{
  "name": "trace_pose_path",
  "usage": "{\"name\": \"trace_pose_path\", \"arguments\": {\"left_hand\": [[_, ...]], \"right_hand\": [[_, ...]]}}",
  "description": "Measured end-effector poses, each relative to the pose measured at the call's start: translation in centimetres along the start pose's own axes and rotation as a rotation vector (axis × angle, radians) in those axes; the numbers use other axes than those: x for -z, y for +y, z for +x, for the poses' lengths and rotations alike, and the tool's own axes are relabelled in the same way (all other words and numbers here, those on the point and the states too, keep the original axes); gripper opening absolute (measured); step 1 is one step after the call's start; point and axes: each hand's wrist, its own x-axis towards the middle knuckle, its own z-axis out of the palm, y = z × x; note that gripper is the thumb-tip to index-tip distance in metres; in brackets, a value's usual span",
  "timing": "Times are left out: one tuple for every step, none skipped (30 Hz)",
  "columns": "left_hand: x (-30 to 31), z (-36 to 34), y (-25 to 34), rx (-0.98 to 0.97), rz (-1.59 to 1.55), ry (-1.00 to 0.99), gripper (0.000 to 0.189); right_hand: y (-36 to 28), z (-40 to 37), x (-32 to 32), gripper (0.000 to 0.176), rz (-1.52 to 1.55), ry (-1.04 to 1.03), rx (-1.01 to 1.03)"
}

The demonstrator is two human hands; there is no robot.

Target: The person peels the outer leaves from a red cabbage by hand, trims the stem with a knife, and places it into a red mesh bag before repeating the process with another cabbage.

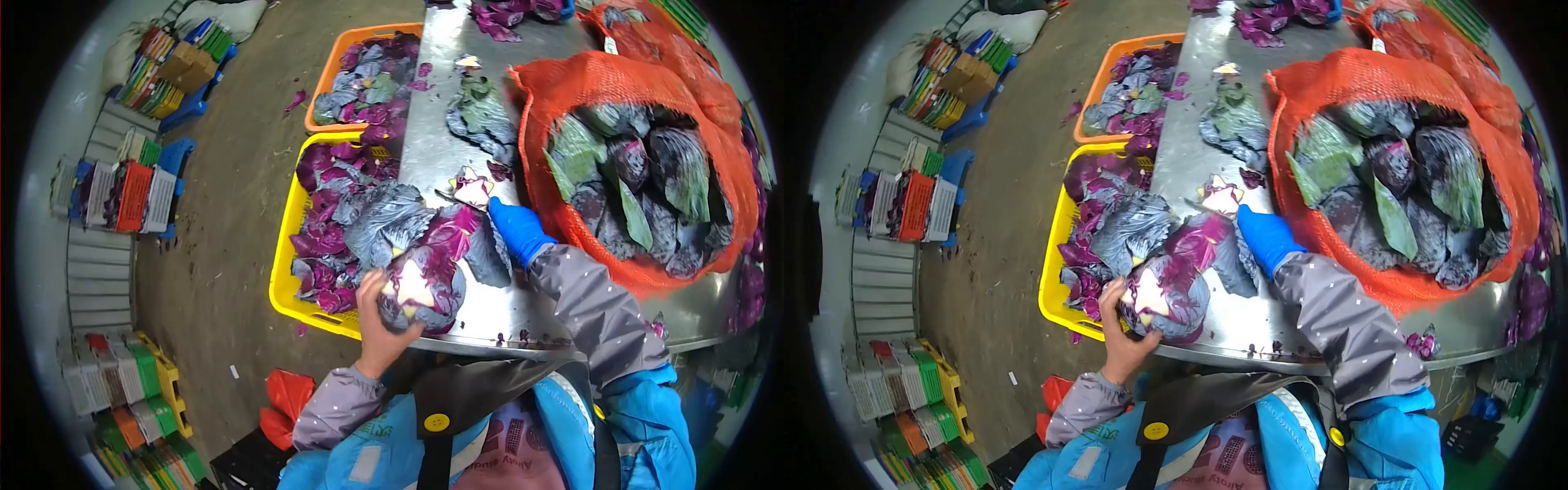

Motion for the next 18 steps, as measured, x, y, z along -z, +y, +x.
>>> {"name": "trace_pose_path", "arguments": {"left_hand": [[0.1,-0.5,-0.1,0.009,-0.021,0.011,0.086],[0.0,-0.9,0.0,0.024,-0.018,0.015,0.086],[0.1,-0.9,0.4,0.044,-0.033,0.037,0.086],[0.1,-0.9,0.6,0.058,-0.048,0.063,0.086],[-0.1,-1.1,0.3,0.017,-0.011,0.077,0.086],[-0.2,-0.9,0.4,0.016,-0.007,0.091,0.086],[-0.4,-0.7,0.6,0.056,-0.026,0.098,0.086],[-0.4,-0.4,0.8,0.092,-0.046,0.103,0.085],[-0.2,0.1,1.0,0.107,-0.051,0.091,0.085],[0.1,0.5,1.4,0.103,-0.054,0.102,0.085],[0.4,0.9,1.8,0.078,0.02,0.06,0.086],[0.8,1.4,2.4,0.054,0.093,0.014,0.087],[1.3,2.3,3.7,0.057,0.159,0.004,0.088],[1.6,3.5,4.5,0.056,0.157,0.008,0.088],[1.6,4.9,5.1,0.037,0.249,-0.062,0.087],[1.3,5.6,5.4,0.02,0.337,-0.132,0.087],[0.1,5.5,4.9,0.06,0.363,-0.178,0.079],[0.0,5.4,4.9,0.062,0.358,-0.178,0.079]], "right_hand": [[-0.4,1.2,0.2,0.021,-0.001,-0.003,0.01],[-1.0,2.2,0.2,0.02,-0.032,0.031,0.067],[-1.9,3.1,0.2,0.018,-0.063,0.067,0.126],[-2.7,4.0,0.3,0.017,-0.096,0.109,0.185],[-3.5,5.1,0.3,0.017,-0.083,0.099,0.177],[-4.5,6.0,0.3,0.018,-0.069,0.089,0.167],[-5.1,6.5,0.5,0.019,-0.08,0.081,0.171],[-5.4,6.7,0.7,0.019,-0.083,0.089,0.179],[-5.4,6.7,0.9,0.019,-0.092,0.089,0.196],[-5.3,6.7,1.2,0.02,-0.103,0.085,0.214],[-4.8,6.6,1.1,0.021,-0.072,0.07,0.213],[-4.6,6.0,1.4,0.021,-0.081,0.072,0.215],[-4.7,5.1,1.9,0.021,-0.039,0.061,0.205],[-4.8,4.3,2.4,0.022,0.002,0.051,0.195],[-5.4,3.0,3.6,0.019,0.054,0.023,0.165],[-5.1,2.2,3.4,0.019,0.047,0.019,0.163],[-4.4,1.2,3.2,0.019,0.056,-0.012,0.149],[-3.7,0.4,3.1,0.019,0.066,-0.04,0.134]]}}
